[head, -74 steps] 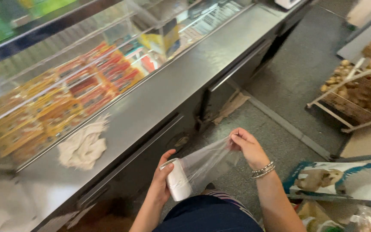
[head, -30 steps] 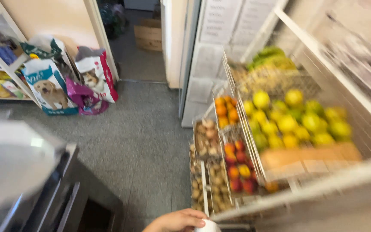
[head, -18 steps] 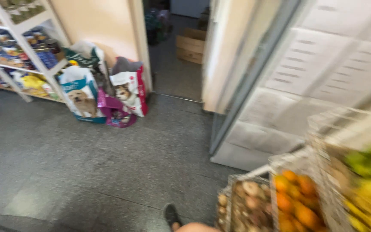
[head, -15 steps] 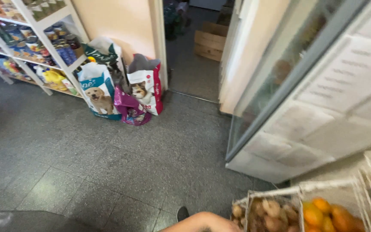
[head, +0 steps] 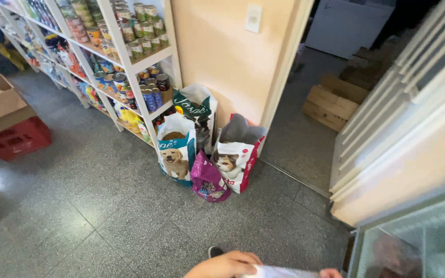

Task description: Portioning snacks into small plastic bags and tying them closed at a store counter.

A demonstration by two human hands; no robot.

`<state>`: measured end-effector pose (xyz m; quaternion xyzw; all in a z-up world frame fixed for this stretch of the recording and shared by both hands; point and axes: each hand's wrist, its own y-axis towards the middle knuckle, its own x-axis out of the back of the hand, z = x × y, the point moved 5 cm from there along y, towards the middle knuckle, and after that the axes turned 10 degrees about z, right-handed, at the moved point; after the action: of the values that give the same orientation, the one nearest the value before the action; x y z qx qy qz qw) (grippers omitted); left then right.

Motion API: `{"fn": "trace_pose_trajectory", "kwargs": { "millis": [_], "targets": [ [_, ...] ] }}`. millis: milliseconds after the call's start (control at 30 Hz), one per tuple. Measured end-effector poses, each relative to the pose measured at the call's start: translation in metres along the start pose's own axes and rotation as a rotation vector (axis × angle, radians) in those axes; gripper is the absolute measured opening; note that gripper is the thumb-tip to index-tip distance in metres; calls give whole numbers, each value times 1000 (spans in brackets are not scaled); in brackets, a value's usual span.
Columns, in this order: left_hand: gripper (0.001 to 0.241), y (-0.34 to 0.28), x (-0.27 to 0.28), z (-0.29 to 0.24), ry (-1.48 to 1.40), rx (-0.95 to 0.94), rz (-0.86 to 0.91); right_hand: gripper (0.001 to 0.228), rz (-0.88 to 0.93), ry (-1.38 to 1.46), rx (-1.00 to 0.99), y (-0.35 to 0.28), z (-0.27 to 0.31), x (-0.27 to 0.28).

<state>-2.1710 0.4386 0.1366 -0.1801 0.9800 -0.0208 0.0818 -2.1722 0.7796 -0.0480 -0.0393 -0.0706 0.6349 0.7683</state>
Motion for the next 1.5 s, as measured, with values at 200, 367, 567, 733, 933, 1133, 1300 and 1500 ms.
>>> {"fn": "trace_pose_trajectory", "kwargs": {
  "millis": [200, 367, 567, 733, 933, 1133, 1300, 1500],
  "targets": [
    [28, -116, 212, -4, -218, -152, -963, 27, 396, -229, 61, 161, 240, -277],
    [45, -255, 327, -52, 12, -287, -1463, 27, 918, -322, 320, 224, 320, -579],
    [21, -491, 416, -64, -153, -368, -1935, 28, 911, -645, 432, 443, 211, -886],
    [22, -669, 504, -59, -428, -82, -2185, 32, 879, -896, 173, 508, 139, -1006],
    [20, -758, 714, -12, -447, 192, -2063, 27, 798, -1048, -364, 573, 92, -1087],
    [18, -800, 973, 19, -378, 10, -1832, 18, 558, -654, -350, 724, 23, -1254],
    [25, -869, 1141, 38, -386, 149, -1812, 20, 706, -659, -288, 836, 97, -1467],
    [34, -1001, 1285, 62, -183, 283, -1957, 25, 974, -830, -54, 862, 215, -1733]
  ]
}}
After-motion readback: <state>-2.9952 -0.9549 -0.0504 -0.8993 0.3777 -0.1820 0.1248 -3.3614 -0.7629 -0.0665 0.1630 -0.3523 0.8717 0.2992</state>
